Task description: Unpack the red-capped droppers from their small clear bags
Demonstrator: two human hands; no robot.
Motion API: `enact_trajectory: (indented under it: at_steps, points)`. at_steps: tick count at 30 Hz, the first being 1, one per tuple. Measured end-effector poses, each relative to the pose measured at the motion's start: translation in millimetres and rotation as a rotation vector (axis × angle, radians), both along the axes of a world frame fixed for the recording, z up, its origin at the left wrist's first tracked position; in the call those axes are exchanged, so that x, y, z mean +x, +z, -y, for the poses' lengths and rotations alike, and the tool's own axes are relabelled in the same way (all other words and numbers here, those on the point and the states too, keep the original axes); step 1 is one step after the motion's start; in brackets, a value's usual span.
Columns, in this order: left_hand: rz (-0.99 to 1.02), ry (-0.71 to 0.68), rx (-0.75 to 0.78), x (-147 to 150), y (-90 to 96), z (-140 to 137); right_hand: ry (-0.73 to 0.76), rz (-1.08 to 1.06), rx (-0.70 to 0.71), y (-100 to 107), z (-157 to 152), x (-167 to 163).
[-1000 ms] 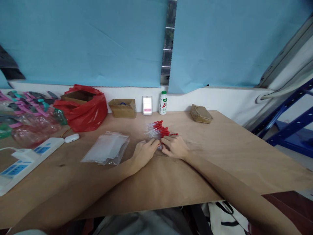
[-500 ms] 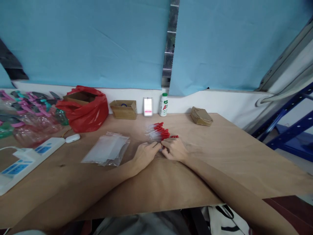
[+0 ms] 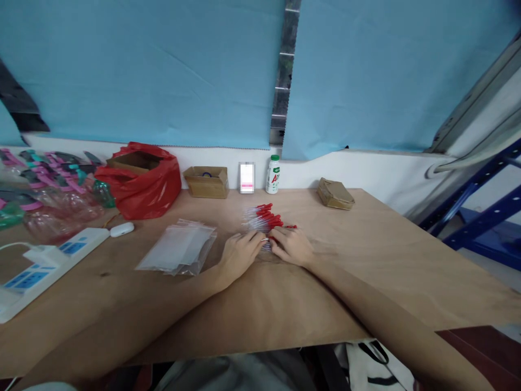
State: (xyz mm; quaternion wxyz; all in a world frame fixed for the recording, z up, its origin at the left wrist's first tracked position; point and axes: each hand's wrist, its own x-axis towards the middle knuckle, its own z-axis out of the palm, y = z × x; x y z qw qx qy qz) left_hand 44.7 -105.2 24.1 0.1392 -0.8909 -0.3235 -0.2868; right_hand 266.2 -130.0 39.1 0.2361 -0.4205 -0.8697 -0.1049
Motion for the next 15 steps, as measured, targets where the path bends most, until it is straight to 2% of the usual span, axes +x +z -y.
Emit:
enact_trajectory:
  at_steps: [3,8,15]
  points:
    - [-0.001,-0.018,-0.018,1.0,-2.4,-1.3,-0.01,0.024,0.004,-1.1,0.8,-1.1]
    - [-0.027,-0.124,0.003,2.8,-10.7,-7.8,0.017,0.023,0.021,-5.9,1.6,-2.9]
    - [-0.041,-0.151,0.006,2.3,-14.7,-11.1,0.04,0.003,0.039,-7.2,0.7,-4.4]
